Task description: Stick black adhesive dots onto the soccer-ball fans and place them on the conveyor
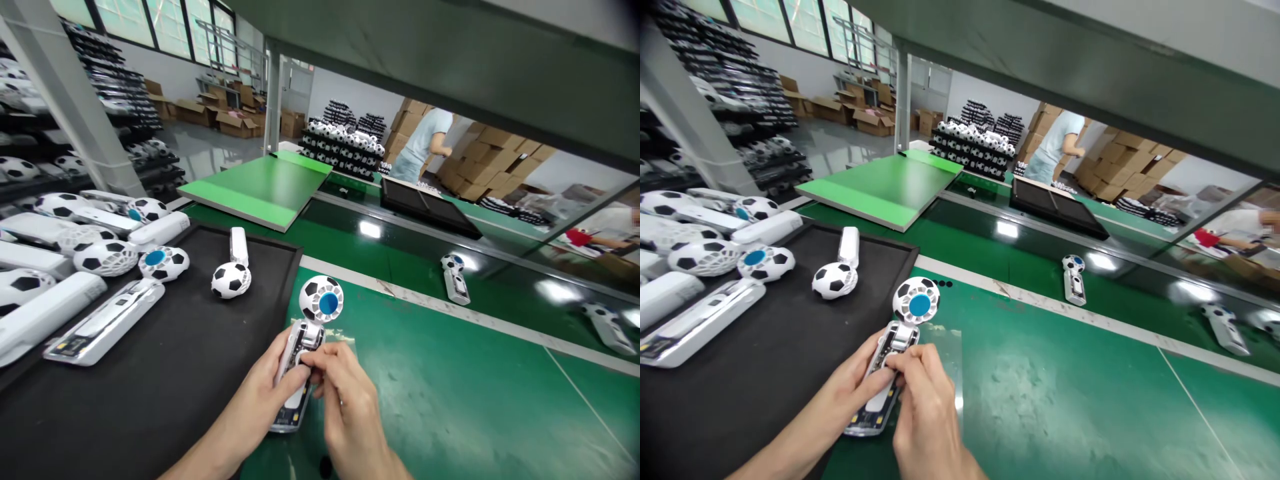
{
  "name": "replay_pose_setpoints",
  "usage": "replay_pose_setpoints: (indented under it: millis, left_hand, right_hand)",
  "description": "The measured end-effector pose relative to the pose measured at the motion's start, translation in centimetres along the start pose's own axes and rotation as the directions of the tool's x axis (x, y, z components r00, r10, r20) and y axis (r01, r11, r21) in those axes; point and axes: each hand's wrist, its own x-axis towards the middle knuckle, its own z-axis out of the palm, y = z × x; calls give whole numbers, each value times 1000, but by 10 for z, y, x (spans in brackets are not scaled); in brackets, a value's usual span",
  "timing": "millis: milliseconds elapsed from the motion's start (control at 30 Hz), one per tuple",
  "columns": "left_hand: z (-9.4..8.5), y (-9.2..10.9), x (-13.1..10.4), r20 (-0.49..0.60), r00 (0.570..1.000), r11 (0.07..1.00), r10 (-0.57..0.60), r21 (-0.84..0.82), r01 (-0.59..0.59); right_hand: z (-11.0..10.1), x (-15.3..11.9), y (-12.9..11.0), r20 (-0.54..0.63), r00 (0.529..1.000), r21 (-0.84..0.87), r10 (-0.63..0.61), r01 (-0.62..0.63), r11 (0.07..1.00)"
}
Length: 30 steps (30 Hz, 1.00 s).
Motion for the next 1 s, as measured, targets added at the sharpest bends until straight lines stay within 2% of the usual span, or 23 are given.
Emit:
replay_pose_setpoints:
  millis: [133, 233, 467, 700, 767, 867, 1000]
  left_hand:
    - [1, 0, 1, -33, 999, 999, -10, 48, 11]
    - [2, 0, 1, -42, 999, 997, 3, 74, 0]
    - [2, 1, 1, -10, 1000, 998, 0, 58, 0]
    - [4, 0, 0, -50, 999, 999, -17, 44, 19]
    - [5, 1, -1, -60, 998, 1000, -30, 3, 30]
    - [7, 7, -3, -35, 999, 993, -40, -110, 36]
    - [11, 11, -7, -60, 994, 988, -90, -131, 82]
  right_hand:
    - [1, -6, 5, -7, 999, 31, -42, 42, 999]
    - [3, -12, 9, 7, 997, -9, -74, 74, 997]
    - [12, -23, 16, -74, 988, -78, -134, 128, 989]
    - [20, -30, 17, -87, 991, -136, -103, 90, 987]
    - [17, -30, 19, -117, 992, -95, -51, 40, 995]
    - [9, -29, 23, -151, 976, 52, 156, -150, 987]
    - [7, -22, 21, -44, 895, 308, 444, -411, 858]
